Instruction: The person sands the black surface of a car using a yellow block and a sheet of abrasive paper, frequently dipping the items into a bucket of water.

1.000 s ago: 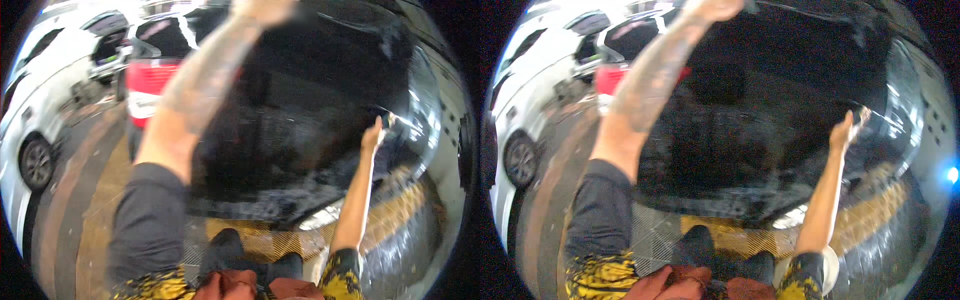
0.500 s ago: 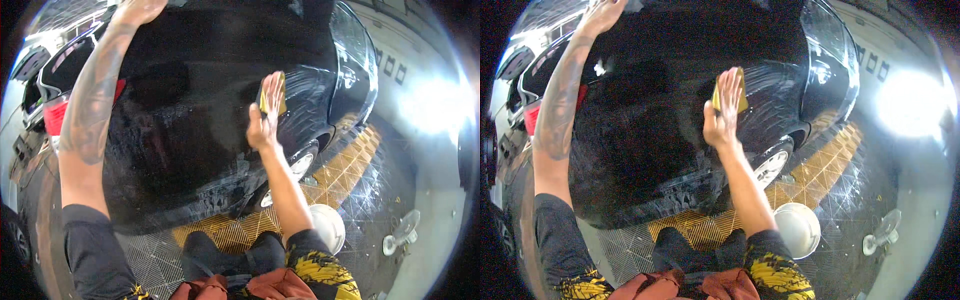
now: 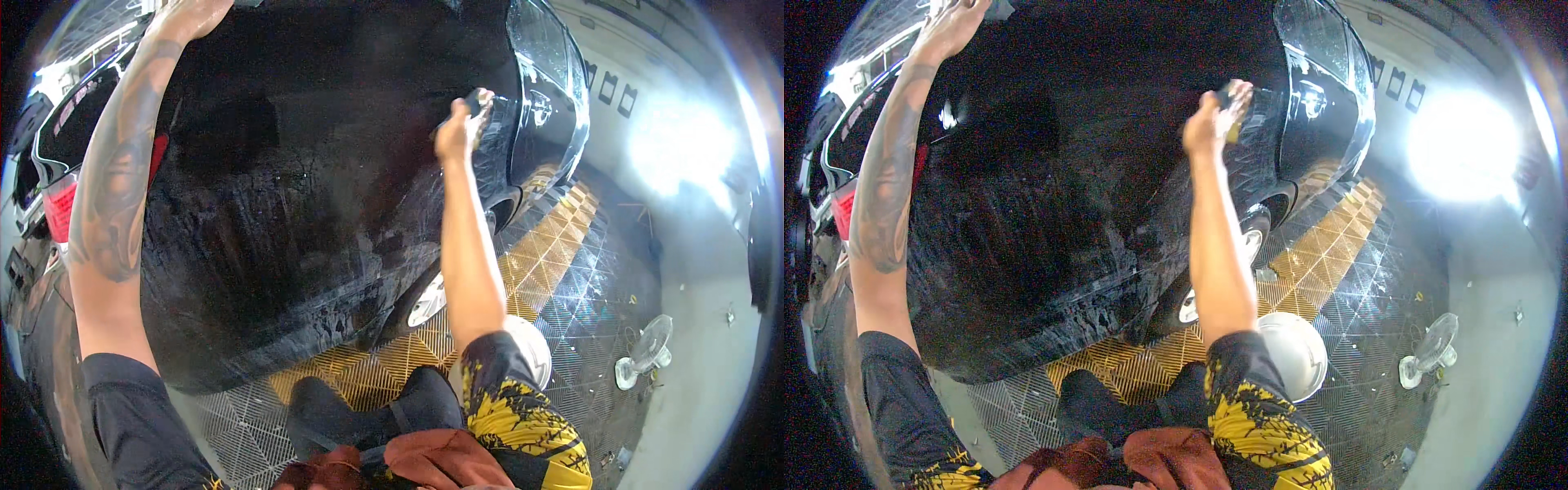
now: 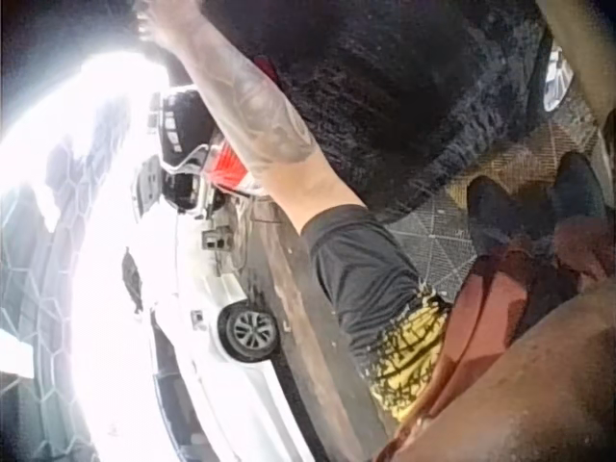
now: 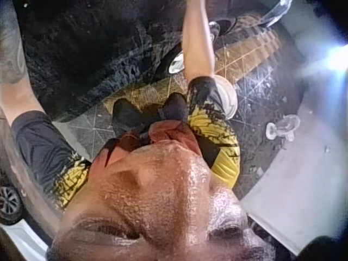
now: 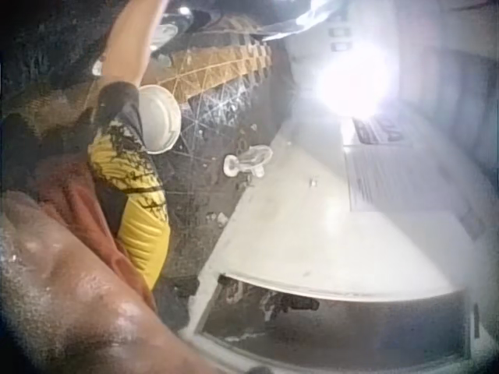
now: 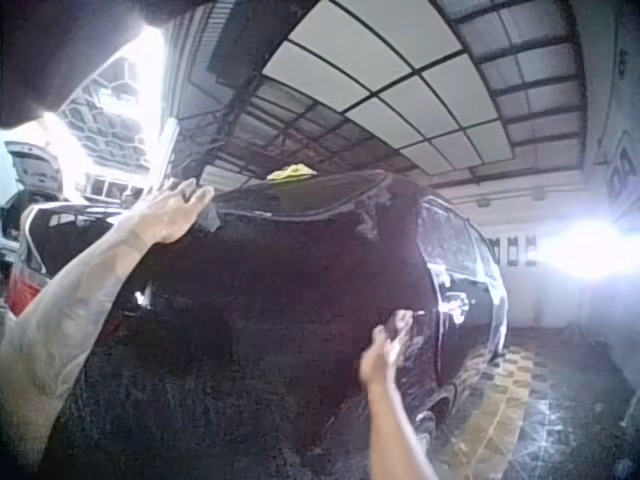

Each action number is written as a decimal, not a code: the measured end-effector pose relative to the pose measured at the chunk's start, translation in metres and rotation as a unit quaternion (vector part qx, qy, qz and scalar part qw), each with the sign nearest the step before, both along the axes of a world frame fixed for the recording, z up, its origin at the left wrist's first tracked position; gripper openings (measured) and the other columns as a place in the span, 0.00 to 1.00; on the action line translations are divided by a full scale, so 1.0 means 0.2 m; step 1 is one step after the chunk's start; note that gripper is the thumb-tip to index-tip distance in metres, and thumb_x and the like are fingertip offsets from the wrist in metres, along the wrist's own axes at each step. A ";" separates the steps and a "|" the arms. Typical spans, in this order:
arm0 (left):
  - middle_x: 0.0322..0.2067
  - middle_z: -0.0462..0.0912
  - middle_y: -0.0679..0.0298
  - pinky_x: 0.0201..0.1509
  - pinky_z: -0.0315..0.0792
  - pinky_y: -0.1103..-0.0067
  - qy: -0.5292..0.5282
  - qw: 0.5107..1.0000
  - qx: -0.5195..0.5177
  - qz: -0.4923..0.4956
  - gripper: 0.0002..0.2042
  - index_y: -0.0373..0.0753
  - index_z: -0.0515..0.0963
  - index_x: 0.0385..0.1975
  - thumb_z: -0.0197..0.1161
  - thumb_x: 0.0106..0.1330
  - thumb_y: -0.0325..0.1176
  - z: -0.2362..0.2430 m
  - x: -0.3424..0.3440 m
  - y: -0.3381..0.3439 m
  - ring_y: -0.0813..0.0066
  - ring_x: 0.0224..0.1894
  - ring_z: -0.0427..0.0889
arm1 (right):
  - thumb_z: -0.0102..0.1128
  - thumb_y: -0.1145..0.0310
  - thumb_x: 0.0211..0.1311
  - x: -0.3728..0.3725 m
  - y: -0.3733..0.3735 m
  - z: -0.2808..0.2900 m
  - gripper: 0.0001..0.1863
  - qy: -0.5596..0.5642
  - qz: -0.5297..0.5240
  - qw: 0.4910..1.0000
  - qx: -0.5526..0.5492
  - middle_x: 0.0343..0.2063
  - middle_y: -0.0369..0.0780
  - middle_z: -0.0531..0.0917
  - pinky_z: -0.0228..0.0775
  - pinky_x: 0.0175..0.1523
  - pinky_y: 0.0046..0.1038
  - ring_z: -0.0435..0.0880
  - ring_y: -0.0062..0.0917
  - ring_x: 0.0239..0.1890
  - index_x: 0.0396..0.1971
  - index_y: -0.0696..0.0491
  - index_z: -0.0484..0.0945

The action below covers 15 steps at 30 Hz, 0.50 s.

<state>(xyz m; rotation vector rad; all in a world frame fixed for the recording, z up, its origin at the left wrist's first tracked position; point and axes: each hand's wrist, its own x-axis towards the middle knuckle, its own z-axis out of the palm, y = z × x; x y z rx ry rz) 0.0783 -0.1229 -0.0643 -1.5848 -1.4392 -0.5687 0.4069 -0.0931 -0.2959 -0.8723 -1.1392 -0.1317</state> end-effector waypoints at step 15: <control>0.66 0.64 0.54 0.69 0.59 0.58 -0.027 0.998 0.004 -0.051 0.21 0.49 0.63 0.66 0.38 0.75 0.40 -0.02 0.00 -0.03 0.50 0.67 0.63 | 0.39 0.59 0.69 -0.16 -0.11 -0.19 0.40 -0.236 -0.041 0.970 0.038 0.73 0.57 0.37 0.21 0.76 0.46 0.32 0.50 0.76 0.71 0.66 0.39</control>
